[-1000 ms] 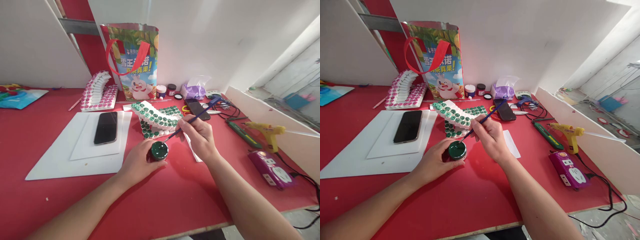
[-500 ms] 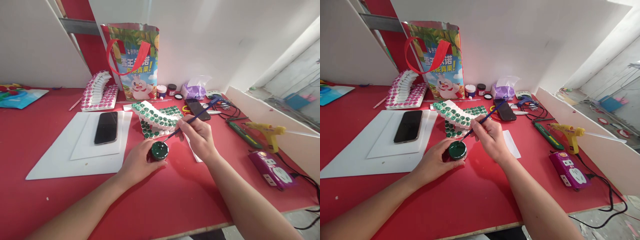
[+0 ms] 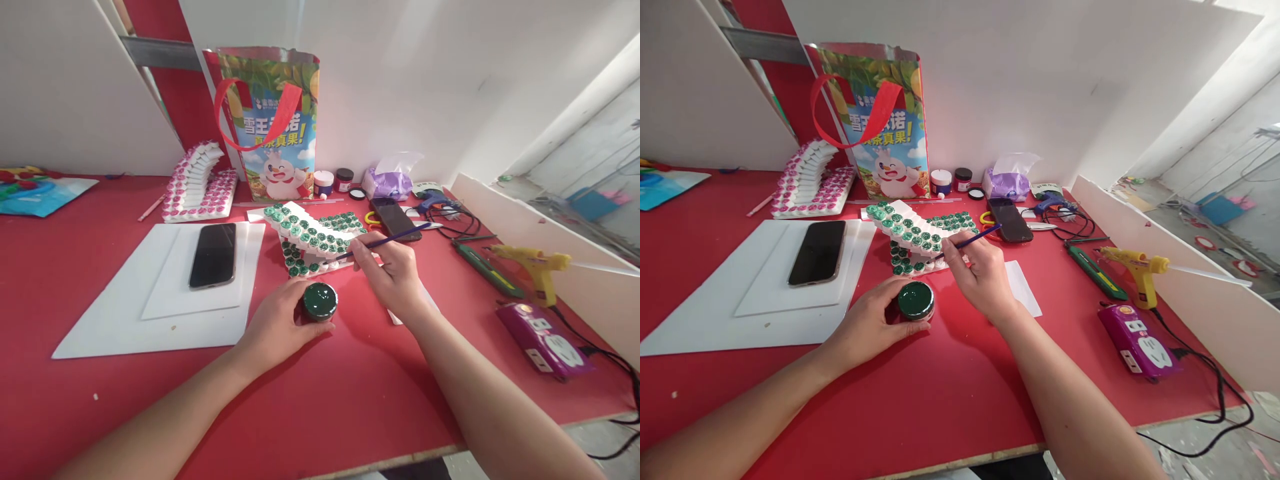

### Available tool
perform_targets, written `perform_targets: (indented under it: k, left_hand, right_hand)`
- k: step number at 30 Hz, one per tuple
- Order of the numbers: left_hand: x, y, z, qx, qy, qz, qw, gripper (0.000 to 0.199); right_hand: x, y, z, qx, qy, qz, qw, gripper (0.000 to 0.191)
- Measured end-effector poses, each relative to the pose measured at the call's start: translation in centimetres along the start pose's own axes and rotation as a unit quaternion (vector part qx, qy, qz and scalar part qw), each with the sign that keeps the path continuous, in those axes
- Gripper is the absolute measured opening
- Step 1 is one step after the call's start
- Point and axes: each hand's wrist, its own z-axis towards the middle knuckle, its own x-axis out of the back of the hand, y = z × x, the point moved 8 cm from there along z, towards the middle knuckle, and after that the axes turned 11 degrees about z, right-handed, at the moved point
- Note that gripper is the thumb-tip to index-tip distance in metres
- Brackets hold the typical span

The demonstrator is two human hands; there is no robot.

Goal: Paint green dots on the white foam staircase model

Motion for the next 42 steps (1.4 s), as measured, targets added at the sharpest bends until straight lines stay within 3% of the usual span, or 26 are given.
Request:
perform_targets:
  k: [11, 17, 33, 42]
  left_hand:
    - [0.1, 0.1, 0.0, -0.008, 0.012, -0.001, 1.000, 0.049]
    - [0.1, 0.1, 0.0, -0.009, 0.016, -0.003, 1.000, 0.048]
    - [0.2, 0.2, -0.1, -0.010, 0.011, 0.000, 1.000, 0.050]
    - [0.1, 0.2, -0.1, -0.007, 0.005, -0.007, 1.000, 0.048]
  right_hand:
    - [-1.1, 0.0, -0.1, 0.014, -0.039, -0.097, 0.994, 0.032]
    - [-1.3, 0.4, -0.1, 0.021, -0.041, -0.087, 0.995, 0.033]
    - [-0.7, 0.7, 0.1, -0.059, -0.046, -0.089, 0.993, 0.024]
    - [0.0, 0.9, 0.2, -0.037, -0.016, -0.063, 0.997, 0.024]
